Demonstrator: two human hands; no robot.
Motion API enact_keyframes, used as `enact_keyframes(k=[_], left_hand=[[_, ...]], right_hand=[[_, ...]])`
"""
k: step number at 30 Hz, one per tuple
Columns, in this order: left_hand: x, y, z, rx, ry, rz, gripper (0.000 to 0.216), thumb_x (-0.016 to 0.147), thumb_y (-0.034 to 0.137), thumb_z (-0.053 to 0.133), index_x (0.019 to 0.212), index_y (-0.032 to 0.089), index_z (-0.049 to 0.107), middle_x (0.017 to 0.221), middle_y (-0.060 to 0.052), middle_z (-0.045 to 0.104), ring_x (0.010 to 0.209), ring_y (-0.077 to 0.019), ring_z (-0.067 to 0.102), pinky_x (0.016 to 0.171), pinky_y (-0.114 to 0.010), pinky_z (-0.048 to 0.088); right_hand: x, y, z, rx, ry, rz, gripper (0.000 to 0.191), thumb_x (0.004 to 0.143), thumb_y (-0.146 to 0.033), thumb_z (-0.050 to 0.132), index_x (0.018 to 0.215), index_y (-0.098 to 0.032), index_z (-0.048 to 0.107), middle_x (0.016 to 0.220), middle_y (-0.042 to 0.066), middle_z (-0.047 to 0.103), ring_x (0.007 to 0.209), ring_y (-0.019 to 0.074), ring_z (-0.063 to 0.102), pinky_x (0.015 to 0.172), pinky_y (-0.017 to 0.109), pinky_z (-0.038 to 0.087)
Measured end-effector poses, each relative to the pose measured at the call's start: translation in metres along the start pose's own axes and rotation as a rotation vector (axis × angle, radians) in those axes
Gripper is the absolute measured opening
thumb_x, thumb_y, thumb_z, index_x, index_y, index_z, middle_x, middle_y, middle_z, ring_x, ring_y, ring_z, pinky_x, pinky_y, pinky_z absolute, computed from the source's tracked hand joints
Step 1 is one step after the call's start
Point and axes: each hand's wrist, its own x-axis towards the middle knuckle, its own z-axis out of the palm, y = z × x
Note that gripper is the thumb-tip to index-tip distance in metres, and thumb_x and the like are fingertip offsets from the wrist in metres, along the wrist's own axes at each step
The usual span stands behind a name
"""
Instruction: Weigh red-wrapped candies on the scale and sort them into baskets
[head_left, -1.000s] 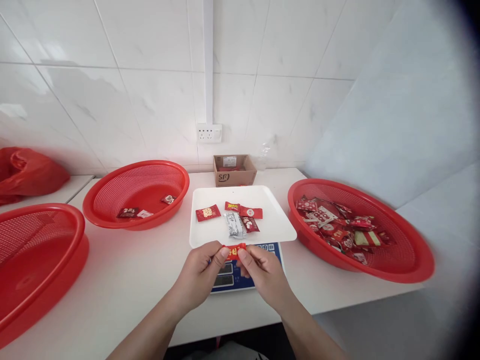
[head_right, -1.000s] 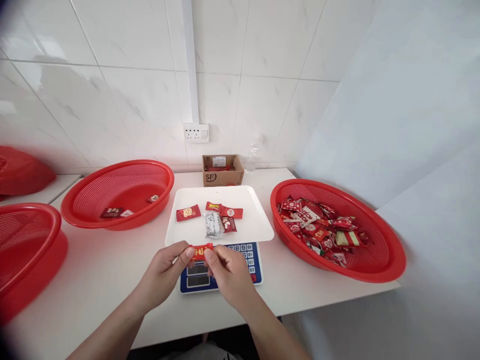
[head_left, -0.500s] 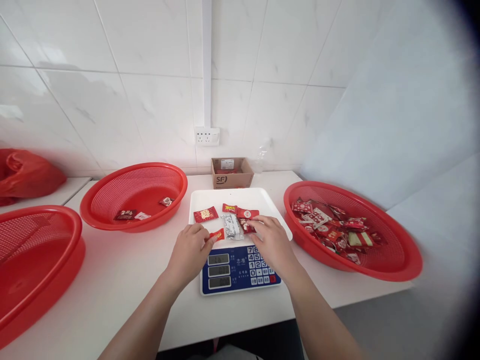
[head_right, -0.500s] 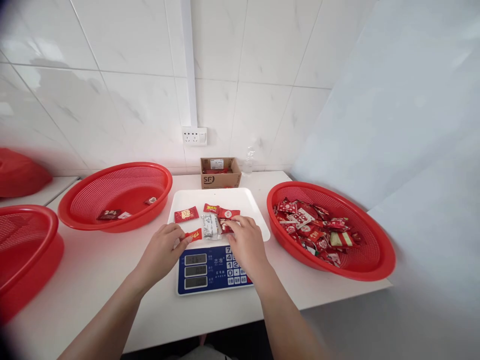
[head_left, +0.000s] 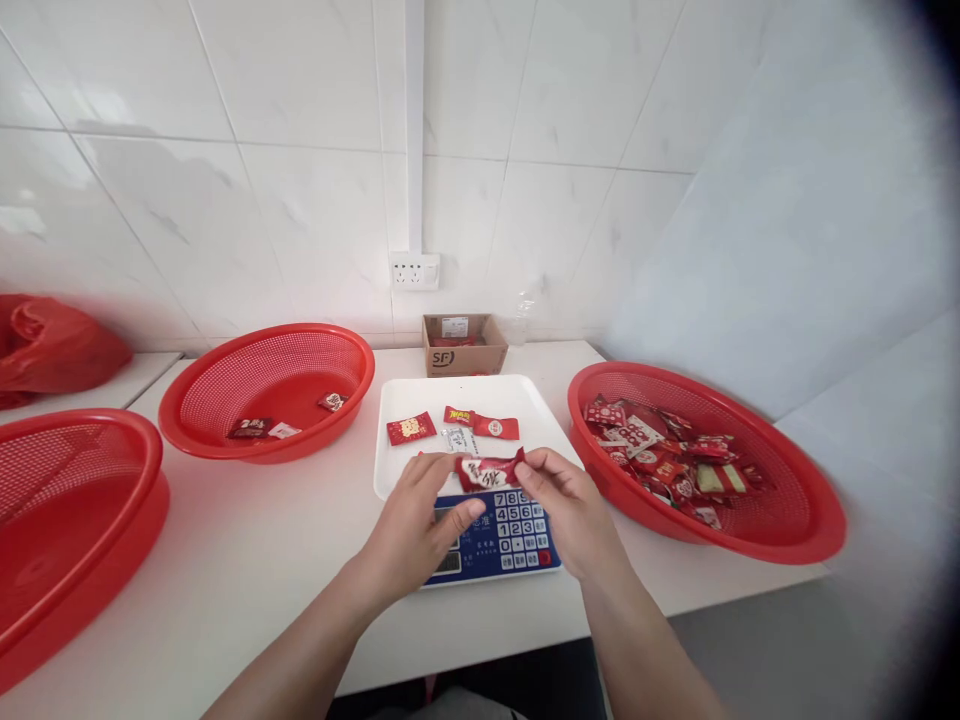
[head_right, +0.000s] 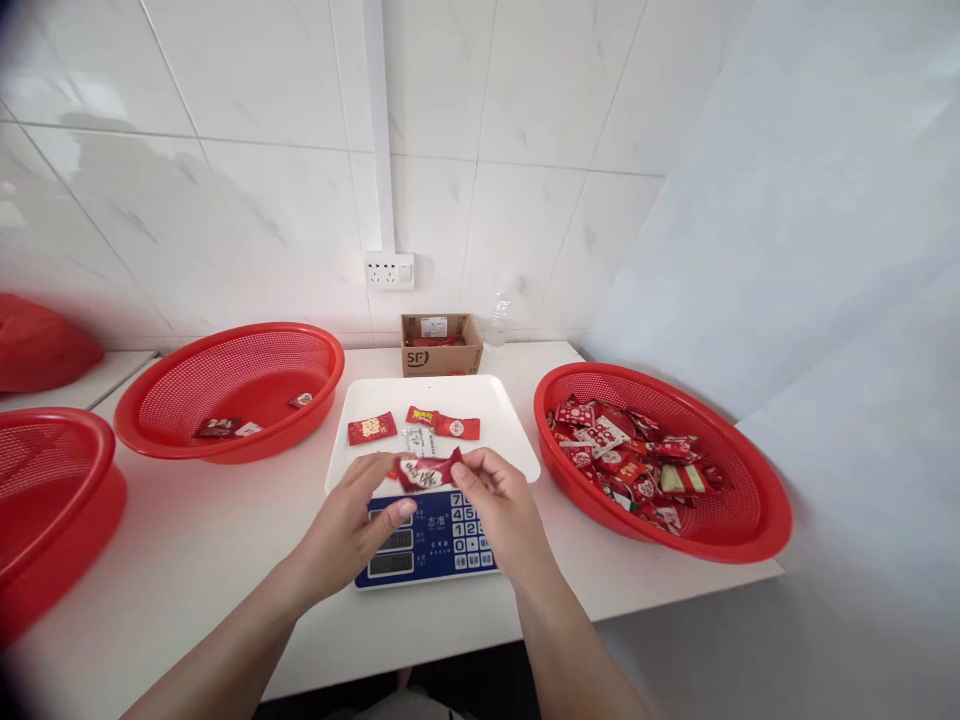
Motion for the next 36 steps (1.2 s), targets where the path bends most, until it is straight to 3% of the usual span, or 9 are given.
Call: enact_keyframes(k=[2,8,12,16,22,25,29,33,36], left_hand=[[-0.001,0.006,0.005,-0.198,-0.037,-0.054,0.029,0.086,0.04,0.046,0.105,0.02,0.057,0.103,-0.007,0.062,0.095,-0.0209,0.055,0.084,-0.034,0.043],[-0.006,0.014,0.009,-0.615,-0.195,-0.221,0.027,0.084,0.042,0.05,0.083,0.016,0.06,0.085,-0.004,0.064,0.082,-0.017,0.055,0.075,-0.029,0.044],[-0.011,0.02,0.008,-0.742,-0.311,-0.23,0.03,0.082,0.044,0.052,0.073,0.016,0.056,0.073,0.0,0.056,0.07,-0.0126,0.048,0.066,-0.024,0.039],[-0.015,0.019,0.009,-0.748,-0.307,-0.271,0.036,0.081,0.048,0.051,0.066,0.016,0.05,0.062,0.003,0.042,0.061,-0.0097,0.037,0.057,-0.022,0.032],[-0.017,0.014,0.014,-0.798,-0.292,-0.274,0.036,0.08,0.048,0.053,0.064,0.016,0.047,0.063,0.003,0.04,0.061,-0.0099,0.035,0.058,-0.024,0.03],[-0.018,0.014,0.015,-0.763,-0.283,-0.247,0.035,0.081,0.045,0.052,0.064,0.015,0.046,0.062,0.004,0.036,0.061,-0.0094,0.032,0.057,-0.023,0.028],[-0.015,0.012,0.013,-0.62,-0.282,-0.217,0.034,0.086,0.044,0.044,0.067,0.016,0.047,0.064,0.003,0.041,0.061,-0.0098,0.036,0.056,-0.022,0.031],[-0.004,-0.001,0.002,-0.111,-0.129,-0.158,0.029,0.088,0.039,0.04,0.078,0.018,0.056,0.075,-0.001,0.057,0.071,-0.0153,0.05,0.064,-0.027,0.04],[0.009,-0.014,-0.008,0.254,-0.032,-0.064,0.019,0.087,0.023,0.042,0.094,0.02,0.06,0.095,-0.005,0.062,0.091,-0.0212,0.053,0.076,-0.034,0.044]], right_hand=[[-0.007,-0.005,0.004,0.109,-0.097,0.02,0.027,0.08,-0.045,0.055,0.072,-0.019,0.052,0.067,-0.001,0.056,0.063,0.0123,0.051,0.059,0.024,0.04],[-0.019,-0.01,0.016,0.083,-0.259,0.034,0.043,0.076,-0.061,0.051,0.069,-0.019,0.048,0.057,-0.003,0.044,0.053,0.0094,0.04,0.05,0.022,0.034],[-0.026,-0.008,0.025,0.048,-0.244,0.051,0.05,0.077,-0.066,0.042,0.056,-0.02,0.038,0.049,-0.005,0.034,0.047,0.0087,0.033,0.046,0.023,0.029],[-0.03,-0.008,0.028,-0.029,-0.248,-0.039,0.048,0.083,-0.058,0.038,0.054,-0.02,0.038,0.049,-0.004,0.034,0.048,0.0089,0.031,0.046,0.023,0.027],[-0.031,-0.007,0.024,-0.098,-0.239,-0.09,0.048,0.082,-0.059,0.038,0.054,-0.02,0.031,0.051,-0.005,0.025,0.049,0.0087,0.026,0.046,0.023,0.023],[-0.032,-0.005,0.024,-0.065,-0.254,-0.115,0.048,0.083,-0.06,0.036,0.056,-0.02,0.032,0.052,-0.005,0.026,0.049,0.0086,0.026,0.046,0.023,0.023],[-0.029,-0.003,0.025,-0.132,-0.215,-0.113,0.042,0.087,-0.052,0.036,0.062,-0.019,0.045,0.053,-0.003,0.043,0.051,0.01,0.04,0.049,0.022,0.033],[-0.015,0.004,0.016,-0.356,-0.029,-0.192,0.033,0.087,-0.046,0.042,0.081,-0.019,0.06,0.072,0.002,0.064,0.066,0.0149,0.058,0.062,0.024,0.043],[0.001,0.013,0.002,-0.587,0.146,-0.198,0.032,0.087,-0.043,0.043,0.102,-0.022,0.062,0.094,0.005,0.068,0.086,0.0193,0.062,0.074,0.029,0.045]])
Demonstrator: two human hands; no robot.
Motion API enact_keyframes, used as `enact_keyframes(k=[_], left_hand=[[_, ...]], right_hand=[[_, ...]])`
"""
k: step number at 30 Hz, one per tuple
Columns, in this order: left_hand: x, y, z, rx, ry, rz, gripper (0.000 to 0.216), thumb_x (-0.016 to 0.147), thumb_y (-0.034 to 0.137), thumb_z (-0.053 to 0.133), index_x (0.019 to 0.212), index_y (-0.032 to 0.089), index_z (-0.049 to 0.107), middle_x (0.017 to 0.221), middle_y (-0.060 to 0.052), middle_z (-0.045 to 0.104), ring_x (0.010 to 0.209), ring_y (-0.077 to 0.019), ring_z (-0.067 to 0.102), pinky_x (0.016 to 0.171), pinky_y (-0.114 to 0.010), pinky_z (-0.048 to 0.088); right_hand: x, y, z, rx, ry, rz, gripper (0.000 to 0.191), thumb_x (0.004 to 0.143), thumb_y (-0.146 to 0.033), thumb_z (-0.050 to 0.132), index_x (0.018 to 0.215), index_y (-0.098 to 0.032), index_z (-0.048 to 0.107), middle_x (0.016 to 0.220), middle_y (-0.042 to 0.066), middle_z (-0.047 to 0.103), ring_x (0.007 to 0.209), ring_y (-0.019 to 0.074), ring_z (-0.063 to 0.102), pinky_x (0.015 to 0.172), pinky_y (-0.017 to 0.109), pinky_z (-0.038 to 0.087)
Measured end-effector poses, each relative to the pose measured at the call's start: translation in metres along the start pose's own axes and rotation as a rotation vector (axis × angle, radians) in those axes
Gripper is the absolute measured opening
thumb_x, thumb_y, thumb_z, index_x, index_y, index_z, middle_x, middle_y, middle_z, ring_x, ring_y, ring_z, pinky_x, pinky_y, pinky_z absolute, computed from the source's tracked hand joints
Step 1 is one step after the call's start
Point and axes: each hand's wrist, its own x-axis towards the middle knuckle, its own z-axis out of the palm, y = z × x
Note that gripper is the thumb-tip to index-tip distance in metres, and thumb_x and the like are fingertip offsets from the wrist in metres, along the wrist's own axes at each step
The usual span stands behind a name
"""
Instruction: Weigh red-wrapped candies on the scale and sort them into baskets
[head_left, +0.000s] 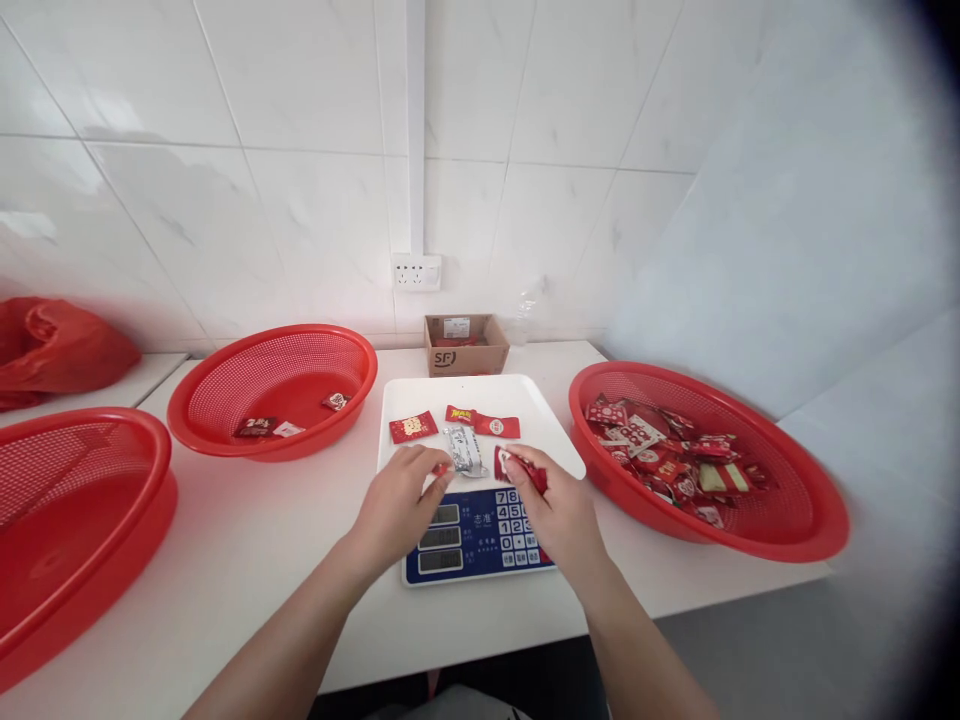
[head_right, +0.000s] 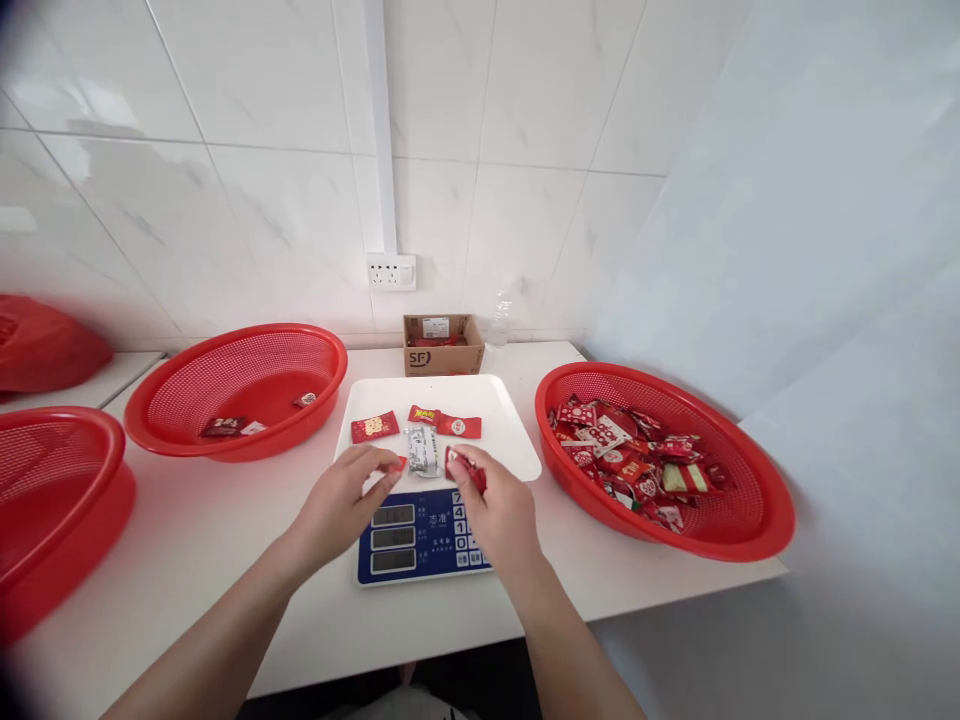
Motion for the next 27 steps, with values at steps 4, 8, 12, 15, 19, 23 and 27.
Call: enact_keyframes(k=[4,8,12,15,19,23,27], left_hand=[[0.021,-0.011,0.0,0.294,-0.057,0.205,0.044,0.076,-0.001,0.039,0.109,0.021,0.06,0.115,-0.008,0.058,0.108,-0.0252,0.048,0.088,-0.041,0.044],[0.036,-0.013,0.01,0.365,-0.114,0.388,0.05,0.073,-0.003,0.043,0.114,0.022,0.057,0.122,-0.008,0.054,0.115,-0.0255,0.045,0.095,-0.043,0.041],[0.045,-0.014,0.018,0.394,-0.182,0.444,0.045,0.075,-0.001,0.044,0.111,0.023,0.059,0.115,-0.005,0.061,0.118,-0.0273,0.045,0.094,-0.044,0.042],[0.049,-0.018,0.02,0.374,-0.175,0.45,0.034,0.083,0.007,0.043,0.108,0.022,0.061,0.112,-0.004,0.064,0.116,-0.0264,0.048,0.095,-0.043,0.042],[0.051,-0.019,0.017,0.264,-0.066,0.433,0.03,0.088,0.014,0.04,0.111,0.022,0.058,0.117,-0.005,0.063,0.119,-0.0248,0.048,0.098,-0.042,0.039],[0.045,0.0,0.004,-0.053,0.122,0.245,0.027,0.089,0.021,0.039,0.108,0.019,0.058,0.111,-0.008,0.064,0.112,-0.0246,0.051,0.093,-0.041,0.04],[0.029,0.029,-0.003,-0.653,0.062,-0.006,0.026,0.089,0.035,0.041,0.093,0.017,0.059,0.083,-0.004,0.064,0.077,-0.0159,0.058,0.069,-0.029,0.048]], right_hand=[[0.017,0.016,-0.002,-0.375,-0.005,-0.004,0.035,0.087,-0.037,0.044,0.116,-0.024,0.059,0.097,0.008,0.065,0.09,0.025,0.059,0.066,0.033,0.046],[0.018,0.019,0.002,-0.396,-0.067,-0.099,0.038,0.085,-0.033,0.049,0.122,-0.025,0.055,0.104,0.008,0.062,0.096,0.0251,0.056,0.071,0.035,0.048],[0.01,0.021,0.004,-0.282,-0.083,-0.159,0.038,0.085,-0.031,0.047,0.122,-0.024,0.054,0.108,0.008,0.06,0.098,0.0231,0.055,0.08,0.037,0.047],[0.007,0.025,0.004,-0.26,-0.06,-0.178,0.037,0.086,-0.032,0.047,0.121,-0.024,0.055,0.109,0.008,0.06,0.1,0.0234,0.055,0.082,0.039,0.047],[0.007,0.029,0.003,-0.267,-0.04,-0.2,0.031,0.085,-0.031,0.047,0.112,-0.025,0.061,0.108,0.008,0.061,0.1,0.0248,0.055,0.082,0.041,0.047],[0.006,0.017,0.001,-0.165,0.014,-0.192,0.032,0.085,-0.036,0.047,0.11,-0.022,0.061,0.108,0.009,0.061,0.1,0.0255,0.054,0.084,0.042,0.046],[-0.001,-0.014,-0.004,0.178,-0.134,-0.115,0.038,0.087,-0.043,0.044,0.115,-0.02,0.055,0.105,0.008,0.062,0.087,0.0193,0.058,0.073,0.031,0.048]])
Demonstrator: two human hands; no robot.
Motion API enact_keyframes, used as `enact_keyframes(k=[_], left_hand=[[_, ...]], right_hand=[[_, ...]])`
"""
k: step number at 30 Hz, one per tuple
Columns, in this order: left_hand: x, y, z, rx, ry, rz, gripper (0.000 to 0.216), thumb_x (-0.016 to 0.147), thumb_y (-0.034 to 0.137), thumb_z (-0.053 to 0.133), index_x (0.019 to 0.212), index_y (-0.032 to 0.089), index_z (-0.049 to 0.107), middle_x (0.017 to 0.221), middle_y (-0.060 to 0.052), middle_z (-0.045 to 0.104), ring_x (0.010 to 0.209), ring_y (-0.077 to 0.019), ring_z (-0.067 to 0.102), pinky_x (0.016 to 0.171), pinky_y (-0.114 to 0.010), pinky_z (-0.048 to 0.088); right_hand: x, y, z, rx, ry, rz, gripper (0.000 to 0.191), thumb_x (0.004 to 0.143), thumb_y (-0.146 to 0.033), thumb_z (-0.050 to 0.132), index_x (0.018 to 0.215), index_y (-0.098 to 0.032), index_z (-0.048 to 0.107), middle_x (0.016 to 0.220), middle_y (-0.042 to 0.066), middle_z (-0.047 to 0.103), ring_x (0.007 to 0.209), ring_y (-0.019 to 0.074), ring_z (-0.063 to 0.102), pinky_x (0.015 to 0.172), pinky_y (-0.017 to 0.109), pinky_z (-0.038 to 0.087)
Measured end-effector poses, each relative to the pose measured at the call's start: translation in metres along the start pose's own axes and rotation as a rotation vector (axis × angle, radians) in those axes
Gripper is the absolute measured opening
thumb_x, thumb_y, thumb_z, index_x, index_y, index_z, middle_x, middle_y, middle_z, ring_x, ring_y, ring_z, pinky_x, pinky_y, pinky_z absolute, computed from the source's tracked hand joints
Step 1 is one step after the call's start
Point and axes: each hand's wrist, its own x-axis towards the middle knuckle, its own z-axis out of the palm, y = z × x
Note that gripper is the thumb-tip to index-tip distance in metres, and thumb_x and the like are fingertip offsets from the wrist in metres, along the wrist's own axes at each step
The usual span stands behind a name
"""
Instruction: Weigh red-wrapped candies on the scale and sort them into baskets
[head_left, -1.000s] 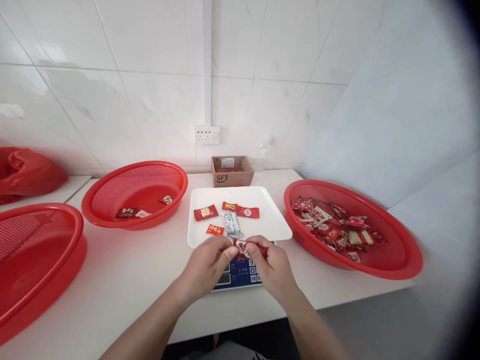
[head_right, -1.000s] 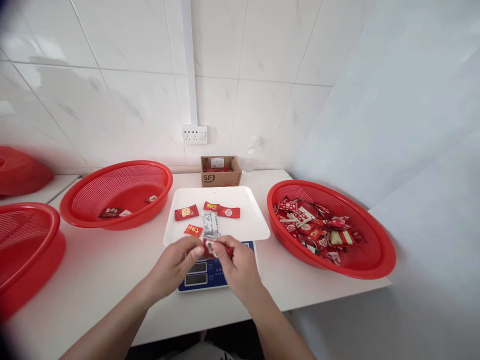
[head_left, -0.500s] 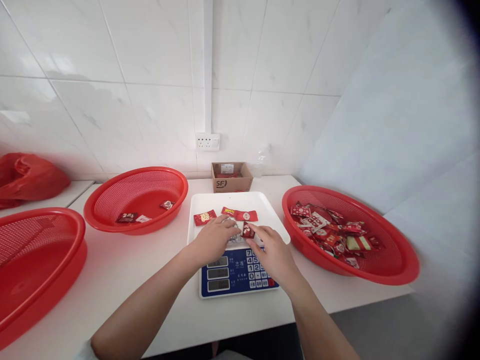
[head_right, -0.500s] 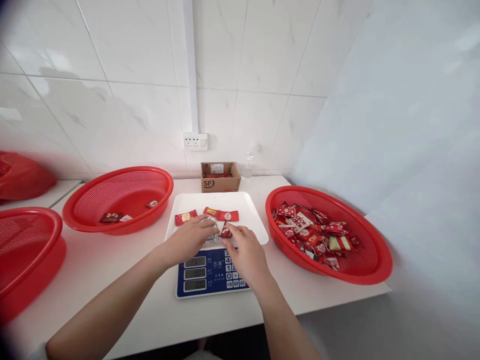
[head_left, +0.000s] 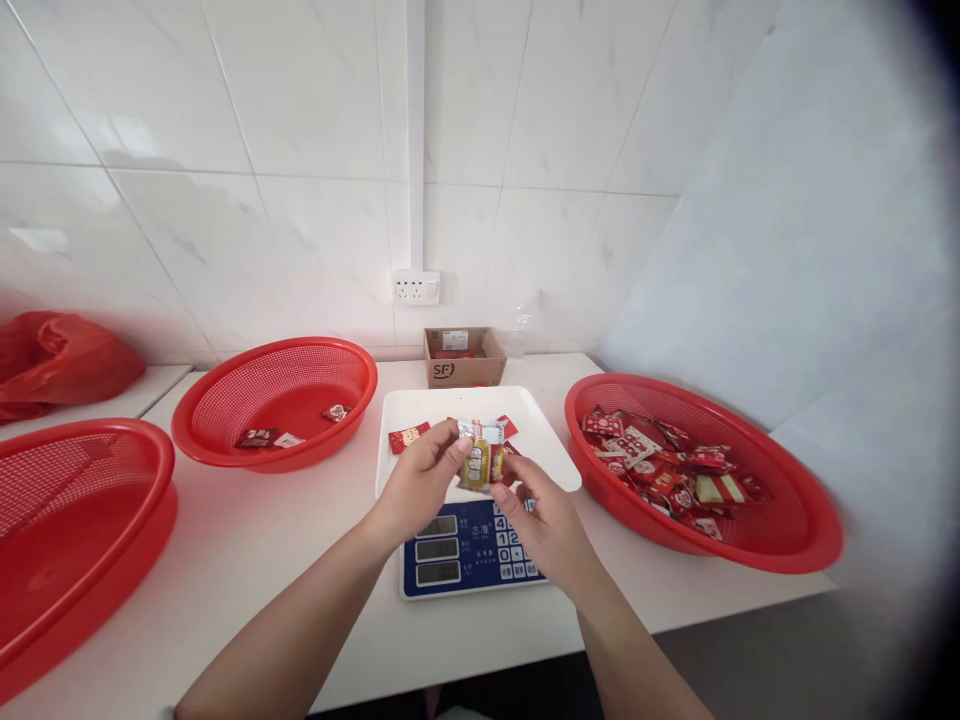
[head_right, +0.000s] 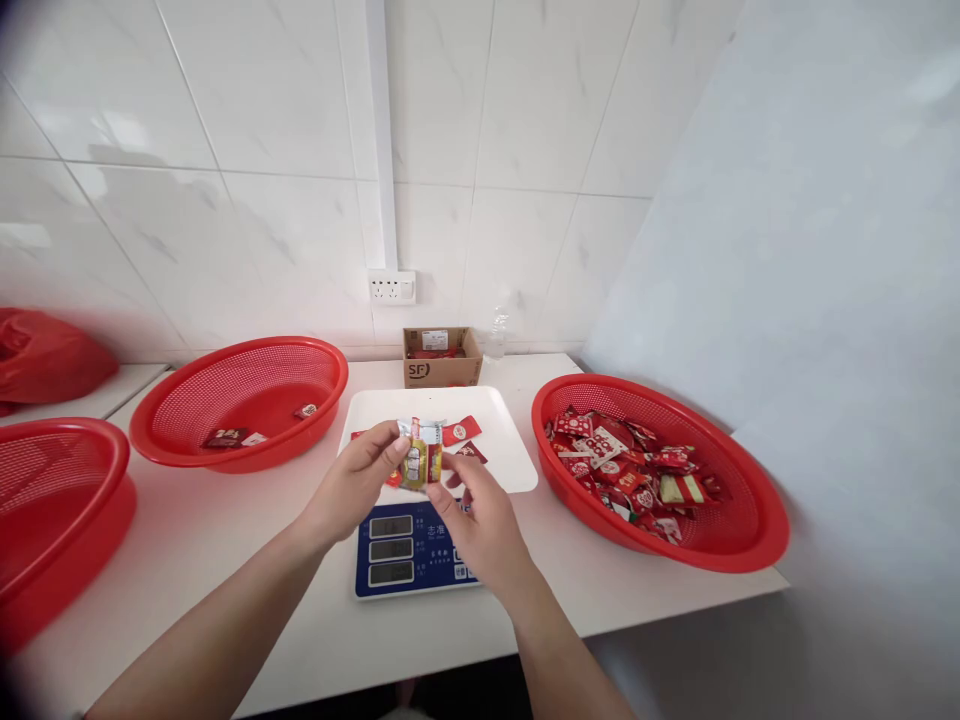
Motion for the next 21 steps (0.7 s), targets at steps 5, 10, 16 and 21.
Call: enact_keyframes(k=[5,10,16,21], left_hand=[[-0.02,0.004,0.008,-0.452,-0.027,-0.165,0.026,0.085,0.039,0.05,0.098,0.018,0.059,0.088,-0.002,0.063,0.073,-0.0124,0.056,0.066,-0.025,0.047],[-0.02,-0.005,0.002,-0.374,-0.01,-0.214,0.025,0.08,0.04,0.057,0.084,0.016,0.063,0.069,0.002,0.058,0.06,-0.0085,0.049,0.056,-0.02,0.041],[-0.019,-0.008,0.0,-0.518,0.001,-0.277,0.023,0.078,0.039,0.06,0.088,0.019,0.058,0.079,0.0,0.062,0.067,-0.0103,0.055,0.057,-0.02,0.044],[-0.02,-0.008,0.003,-0.572,0.016,-0.282,0.025,0.079,0.039,0.059,0.092,0.018,0.057,0.082,0.0,0.062,0.072,-0.0107,0.056,0.066,-0.023,0.046]], right_hand=[[-0.006,-0.025,0.0,0.294,-0.18,0.131,0.034,0.087,-0.044,0.044,0.103,-0.018,0.058,0.084,0.003,0.063,0.073,0.0153,0.059,0.066,0.026,0.048],[-0.007,-0.021,0.003,0.406,-0.262,0.237,0.031,0.083,-0.046,0.05,0.087,-0.017,0.059,0.072,0.001,0.058,0.063,0.0127,0.056,0.058,0.024,0.046],[-0.003,-0.017,0.008,0.49,-0.121,0.303,0.041,0.08,-0.055,0.049,0.081,-0.015,0.061,0.07,0.003,0.06,0.055,0.0113,0.054,0.051,0.023,0.044],[-0.005,-0.014,0.008,0.479,-0.231,0.312,0.041,0.081,-0.053,0.048,0.085,-0.015,0.062,0.066,0.002,0.06,0.056,0.0116,0.055,0.051,0.023,0.043]])
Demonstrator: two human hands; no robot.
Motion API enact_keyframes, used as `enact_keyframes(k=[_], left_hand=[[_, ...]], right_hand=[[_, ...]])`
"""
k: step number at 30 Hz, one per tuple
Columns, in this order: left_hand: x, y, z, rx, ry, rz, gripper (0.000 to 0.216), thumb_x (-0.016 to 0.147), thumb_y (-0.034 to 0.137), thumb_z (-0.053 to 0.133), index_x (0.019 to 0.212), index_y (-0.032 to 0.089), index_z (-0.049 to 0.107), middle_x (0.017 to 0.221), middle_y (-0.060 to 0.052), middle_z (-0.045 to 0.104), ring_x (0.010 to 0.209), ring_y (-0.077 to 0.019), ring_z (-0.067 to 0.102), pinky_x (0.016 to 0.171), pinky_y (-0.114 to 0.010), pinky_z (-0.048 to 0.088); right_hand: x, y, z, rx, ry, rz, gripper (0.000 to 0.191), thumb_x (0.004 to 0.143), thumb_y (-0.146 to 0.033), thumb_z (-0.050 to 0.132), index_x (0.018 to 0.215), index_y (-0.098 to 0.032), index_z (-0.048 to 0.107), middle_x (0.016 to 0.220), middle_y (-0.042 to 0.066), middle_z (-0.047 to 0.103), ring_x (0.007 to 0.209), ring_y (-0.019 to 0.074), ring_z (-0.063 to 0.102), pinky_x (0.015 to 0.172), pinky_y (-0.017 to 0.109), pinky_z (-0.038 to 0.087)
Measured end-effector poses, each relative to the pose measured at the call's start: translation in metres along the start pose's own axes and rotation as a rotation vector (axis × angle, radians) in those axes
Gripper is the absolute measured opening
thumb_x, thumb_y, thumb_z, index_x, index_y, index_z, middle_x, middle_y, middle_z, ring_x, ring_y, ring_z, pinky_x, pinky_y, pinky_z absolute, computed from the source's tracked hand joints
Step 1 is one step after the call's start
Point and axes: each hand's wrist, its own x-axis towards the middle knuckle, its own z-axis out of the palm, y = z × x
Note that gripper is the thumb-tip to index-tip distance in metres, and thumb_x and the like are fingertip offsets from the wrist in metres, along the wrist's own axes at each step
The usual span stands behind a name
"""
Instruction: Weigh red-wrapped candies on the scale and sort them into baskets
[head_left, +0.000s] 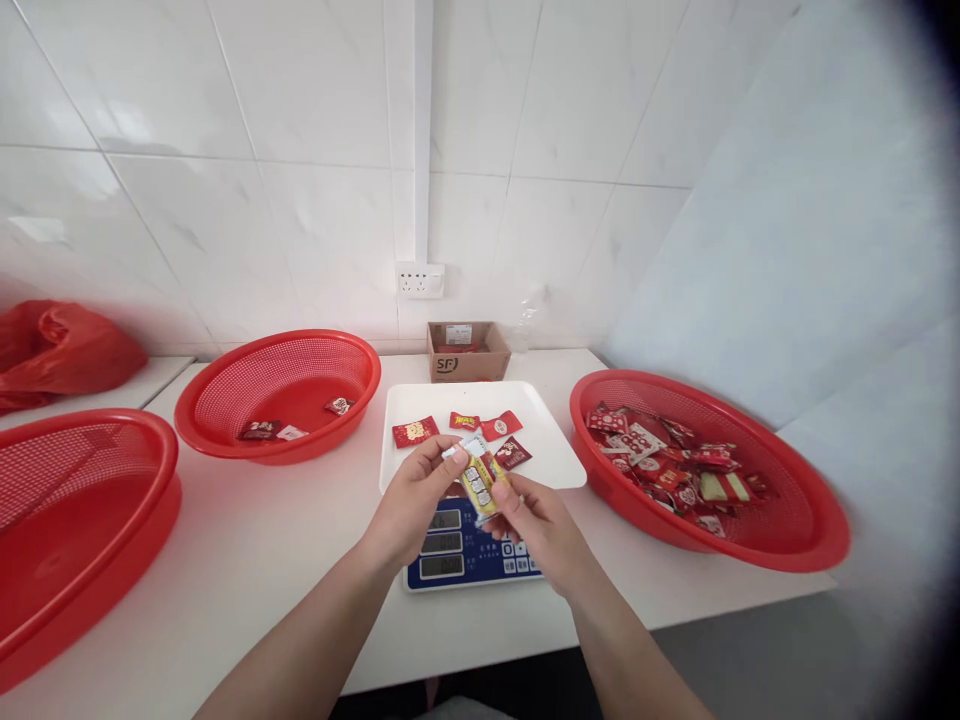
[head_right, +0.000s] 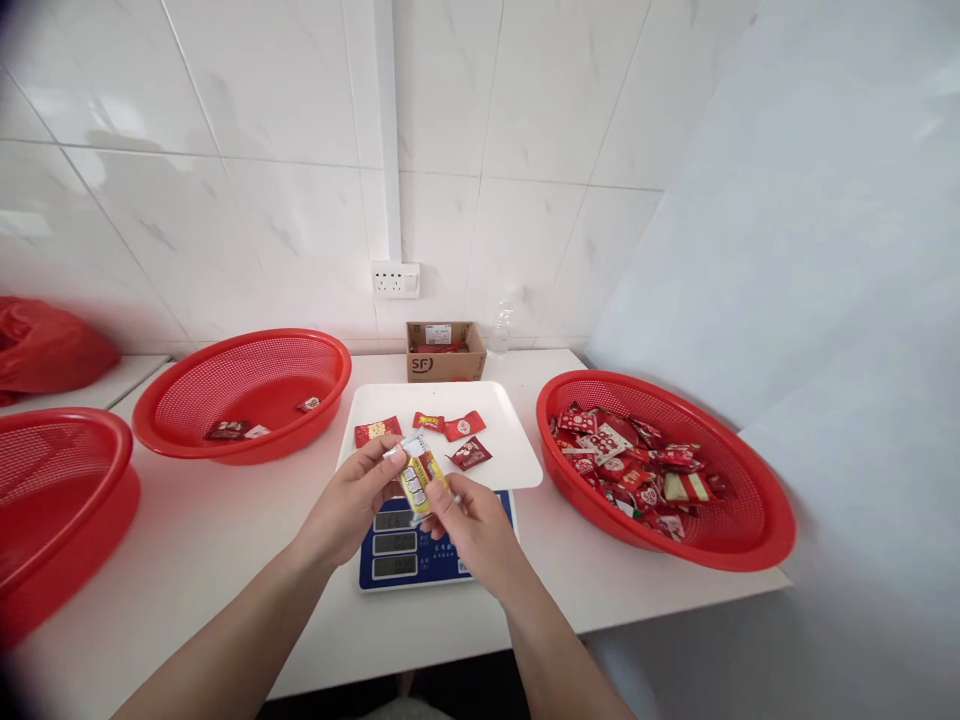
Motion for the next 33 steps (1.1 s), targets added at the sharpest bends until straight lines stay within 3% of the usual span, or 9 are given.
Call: enact_keyframes(k=[2,4,8,12,15,20,27,33], left_hand=[[0.001,0.001,-0.001,0.024,0.008,0.005,0.025,0.077,0.038,0.061,0.092,0.019,0.056,0.076,0.002,0.059,0.067,-0.009,0.055,0.062,-0.021,0.044],[0.002,0.003,-0.002,0.107,-0.022,-0.003,0.028,0.075,0.037,0.064,0.095,0.02,0.055,0.068,0.005,0.054,0.061,-0.0077,0.052,0.056,-0.018,0.042],[0.002,0.005,-0.004,0.208,-0.142,-0.027,0.034,0.075,0.041,0.062,0.099,0.022,0.048,0.064,0.007,0.051,0.055,-0.0082,0.05,0.05,-0.019,0.04],[-0.002,-0.002,-0.002,0.22,-0.038,0.025,0.034,0.082,0.054,0.044,0.083,0.021,0.047,0.067,0.005,0.05,0.058,-0.0087,0.05,0.051,-0.02,0.041],[-0.005,-0.009,-0.001,0.257,-0.039,-0.011,0.035,0.081,0.055,0.045,0.079,0.02,0.046,0.065,0.004,0.05,0.059,-0.01,0.051,0.052,-0.021,0.042],[-0.004,-0.014,-0.003,0.297,0.066,0.041,0.034,0.082,0.05,0.047,0.068,0.019,0.045,0.059,0.004,0.05,0.057,-0.0098,0.048,0.056,-0.022,0.042],[-0.004,-0.018,-0.006,0.404,0.028,0.038,0.033,0.083,0.05,0.045,0.07,0.02,0.045,0.063,0.004,0.049,0.06,-0.0106,0.048,0.057,-0.022,0.042],[-0.005,-0.019,-0.003,0.293,0.039,-0.005,0.032,0.084,0.049,0.043,0.071,0.02,0.047,0.066,0.004,0.048,0.063,-0.0113,0.049,0.059,-0.023,0.045]], right_hand=[[-0.002,0.002,0.0,-0.087,-0.158,0.007,0.037,0.08,-0.051,0.052,0.082,-0.015,0.062,0.067,0.002,0.06,0.061,0.013,0.055,0.055,0.024,0.044],[-0.002,0.005,0.001,-0.127,-0.226,-0.017,0.036,0.078,-0.051,0.054,0.081,-0.016,0.061,0.069,0.002,0.06,0.062,0.0132,0.054,0.055,0.024,0.044],[0.0,0.01,0.001,0.007,-0.063,-0.01,0.041,0.077,-0.057,0.051,0.084,-0.017,0.057,0.066,0.001,0.057,0.054,0.011,0.05,0.042,0.02,0.036],[0.006,0.013,-0.003,0.136,0.168,-0.034,0.037,0.078,-0.053,0.055,0.085,-0.016,0.057,0.065,0.002,0.06,0.051,0.0115,0.052,0.04,0.02,0.039],[0.01,0.014,-0.005,0.24,0.299,-0.061,0.037,0.078,-0.05,0.056,0.094,-0.017,0.057,0.072,0.004,0.063,0.055,0.0132,0.056,0.043,0.022,0.043],[0.008,0.014,-0.004,0.248,0.25,-0.046,0.035,0.077,-0.049,0.058,0.092,-0.018,0.057,0.083,0.005,0.065,0.057,0.013,0.058,0.043,0.022,0.044],[0.004,0.014,-0.002,0.26,0.232,-0.023,0.035,0.077,-0.048,0.058,0.094,-0.017,0.056,0.085,0.006,0.065,0.057,0.0119,0.057,0.045,0.022,0.044],[0.002,0.014,-0.001,0.336,0.19,0.023,0.038,0.075,-0.051,0.059,0.091,-0.017,0.058,0.079,0.005,0.065,0.054,0.0114,0.056,0.042,0.02,0.039]])
